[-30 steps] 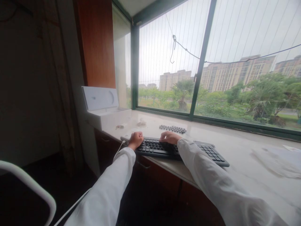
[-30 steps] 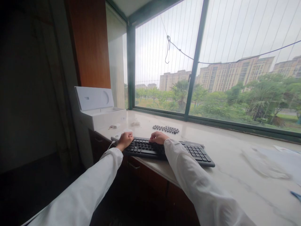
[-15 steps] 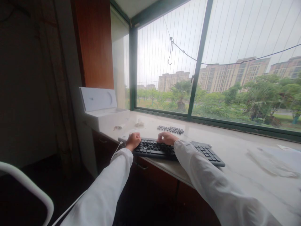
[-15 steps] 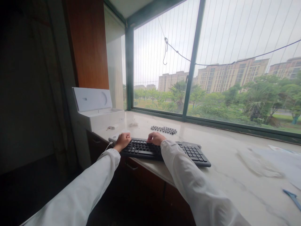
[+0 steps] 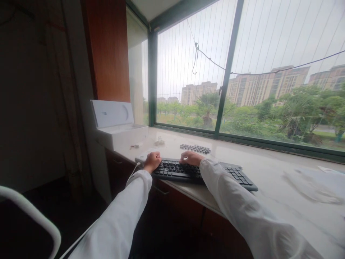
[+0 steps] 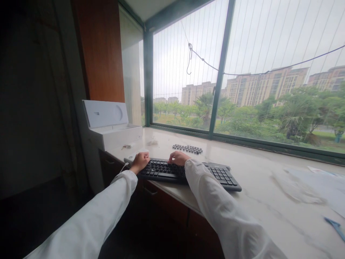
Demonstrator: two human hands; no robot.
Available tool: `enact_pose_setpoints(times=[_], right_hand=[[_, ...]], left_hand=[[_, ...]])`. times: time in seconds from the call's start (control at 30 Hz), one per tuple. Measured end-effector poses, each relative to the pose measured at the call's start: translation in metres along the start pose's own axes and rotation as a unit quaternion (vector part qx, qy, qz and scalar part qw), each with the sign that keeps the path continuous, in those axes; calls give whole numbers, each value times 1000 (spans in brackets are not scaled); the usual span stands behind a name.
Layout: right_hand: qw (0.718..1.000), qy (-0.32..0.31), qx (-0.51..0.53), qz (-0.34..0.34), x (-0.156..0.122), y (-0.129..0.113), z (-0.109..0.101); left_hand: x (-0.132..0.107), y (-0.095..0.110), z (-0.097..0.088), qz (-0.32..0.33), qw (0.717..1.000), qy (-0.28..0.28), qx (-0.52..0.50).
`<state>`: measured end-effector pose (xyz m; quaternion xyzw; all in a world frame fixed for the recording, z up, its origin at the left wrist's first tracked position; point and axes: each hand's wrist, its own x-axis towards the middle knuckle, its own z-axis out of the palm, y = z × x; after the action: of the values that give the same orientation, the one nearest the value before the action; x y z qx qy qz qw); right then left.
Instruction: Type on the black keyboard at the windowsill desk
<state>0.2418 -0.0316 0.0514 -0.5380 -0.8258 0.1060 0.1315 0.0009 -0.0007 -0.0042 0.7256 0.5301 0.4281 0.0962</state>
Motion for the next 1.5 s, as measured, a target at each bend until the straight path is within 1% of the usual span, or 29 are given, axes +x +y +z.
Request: enact_pose_setpoints(times=[0.07, 0.23, 0.43, 0.63, 0.8, 1.0, 1.13, 1.23, 1.43, 1.5], right_hand=[[1000, -1, 7, -2, 1, 0, 1], [999, 25, 29, -16, 2, 2, 5], [998, 12, 60, -15, 4, 5, 6], [997, 27, 58, -31, 2, 4, 7], [997, 7, 71, -11, 4, 7, 7], [996, 10, 83, -21, 4, 8, 7], [997, -8, 75, 3, 4, 8, 6], [998, -8, 65, 0, 6, 9, 5], [995, -52, 88, 3, 15, 15, 2], [993, -58, 102, -7, 18, 18, 1]], left_hand=[[0, -1, 0, 3, 1000, 3, -3], [1, -2, 1, 8, 1000, 5, -6], [0, 1, -1, 5, 1000, 1, -9], [-1, 3, -3, 1, 1000, -2, -11], [-1, 2, -2, 5, 1000, 3, -12], [0, 1, 0, 9, 1000, 6, -11], [1, 1, 0, 7, 1000, 6, -16], [0, 0, 0, 6, 1000, 3, -16], [0, 1, -1, 2, 1000, 1, -14], [-1, 2, -1, 0, 1000, -1, -15]])
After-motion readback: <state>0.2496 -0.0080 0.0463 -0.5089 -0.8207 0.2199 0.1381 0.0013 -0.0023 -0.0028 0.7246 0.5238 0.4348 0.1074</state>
